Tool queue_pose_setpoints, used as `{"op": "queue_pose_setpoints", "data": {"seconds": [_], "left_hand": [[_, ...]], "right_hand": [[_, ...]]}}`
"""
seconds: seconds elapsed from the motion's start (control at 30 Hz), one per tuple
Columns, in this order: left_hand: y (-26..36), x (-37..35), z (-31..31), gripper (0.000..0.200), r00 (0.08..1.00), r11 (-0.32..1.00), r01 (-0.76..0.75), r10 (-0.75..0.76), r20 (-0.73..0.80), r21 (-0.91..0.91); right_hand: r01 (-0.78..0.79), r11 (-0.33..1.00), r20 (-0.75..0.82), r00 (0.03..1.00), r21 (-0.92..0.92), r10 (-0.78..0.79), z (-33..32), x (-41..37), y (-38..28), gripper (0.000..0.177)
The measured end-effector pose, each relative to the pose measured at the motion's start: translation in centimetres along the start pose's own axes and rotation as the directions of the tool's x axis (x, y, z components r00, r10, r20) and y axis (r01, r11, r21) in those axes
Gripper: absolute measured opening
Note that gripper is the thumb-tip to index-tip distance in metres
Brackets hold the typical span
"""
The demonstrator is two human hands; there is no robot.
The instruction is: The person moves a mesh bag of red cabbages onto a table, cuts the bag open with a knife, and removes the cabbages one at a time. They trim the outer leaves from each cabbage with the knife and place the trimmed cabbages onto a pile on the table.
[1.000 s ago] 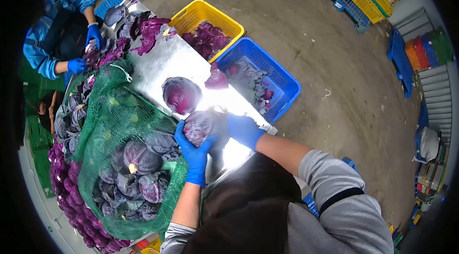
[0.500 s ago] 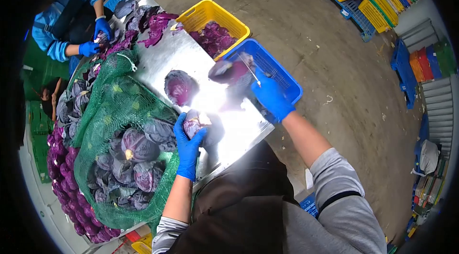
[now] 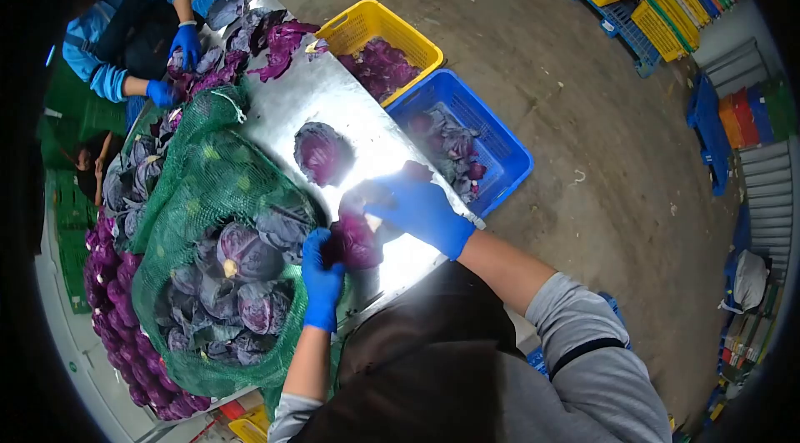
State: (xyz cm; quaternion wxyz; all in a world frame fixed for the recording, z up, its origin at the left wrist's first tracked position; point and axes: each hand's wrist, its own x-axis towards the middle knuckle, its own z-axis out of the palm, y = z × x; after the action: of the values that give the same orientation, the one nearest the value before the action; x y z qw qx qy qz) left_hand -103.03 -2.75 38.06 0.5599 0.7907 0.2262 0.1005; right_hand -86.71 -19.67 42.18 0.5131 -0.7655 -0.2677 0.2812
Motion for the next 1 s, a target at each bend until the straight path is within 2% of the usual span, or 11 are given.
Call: {"op": "queue_pose_setpoints", "data": {"seconds": [0.03,0.13,0.17,0.43,0.5,0.53,0.7,0.77,0.83,0.93,1.0], "left_hand": [[1.2,-0.9,-0.3,0.066,0.986,0.943,-0.162,0.165,0.015,0.291],[4.4,-0.6,1.4,0.087,0.983,0.887,-0.182,0.179,0.046,0.425],[2.3,1.0,3.5,0.093,0.993,0.987,-0.115,0.112,0.037,0.110],[5.2,4.9,5.5,0.096,0.990,0.935,-0.136,0.111,0.092,0.329],[4.9,4.3,5.6,0.094,0.991,0.937,-0.133,0.119,0.063,0.322],[4.6,4.1,5.6,0.093,0.991,0.940,-0.132,0.131,0.022,0.315],[1.6,3.7,4.7,0.095,0.990,0.990,-0.139,0.138,-0.022,-0.039],[1.6,3.5,4.1,0.098,0.982,0.974,-0.183,0.189,0.033,-0.135],[1.5,3.9,3.7,0.098,0.981,0.967,-0.177,0.188,0.041,-0.183],[1.7,5.5,3.1,0.089,0.907,0.941,-0.339,0.325,0.268,0.005],[2.9,4.4,3.8,0.087,0.966,0.961,-0.186,0.216,0.140,-0.203]], "right_hand": [[-0.004,0.993,-0.085,0.996,-0.121,-0.006,0.1,0.4,0.9,0.050],[-0.014,0.967,-0.149,0.988,-0.256,-0.025,0.4,0.0,0.5,0.051],[-0.003,0.962,-0.140,0.990,-0.273,-0.036,0.2,0.0,-0.1,0.054],[0.099,0.836,-0.046,0.988,-0.539,-0.147,-0.3,1.4,0.2,0.054],[-0.028,0.985,-0.073,0.997,0.168,0.041,-1.5,3.7,1.9,0.048],[-0.288,0.912,0.024,0.951,-0.293,0.308,-4.0,5.1,1.9,0.041],[-0.093,0.902,-0.110,0.993,-0.421,0.050,-3.8,4.1,5.3,0.035],[-0.333,0.838,-0.285,0.932,-0.433,0.223,-5.2,3.7,5.9,0.034],[-0.311,0.820,-0.408,0.907,-0.481,0.105,-6.4,3.5,6.3,0.028],[-0.121,0.845,-0.195,0.981,-0.522,0.019,-5.5,1.3,-0.9,0.046],[0.097,0.972,-0.077,0.990,-0.216,-0.116,-2.7,1.1,2.4,0.051]]}}
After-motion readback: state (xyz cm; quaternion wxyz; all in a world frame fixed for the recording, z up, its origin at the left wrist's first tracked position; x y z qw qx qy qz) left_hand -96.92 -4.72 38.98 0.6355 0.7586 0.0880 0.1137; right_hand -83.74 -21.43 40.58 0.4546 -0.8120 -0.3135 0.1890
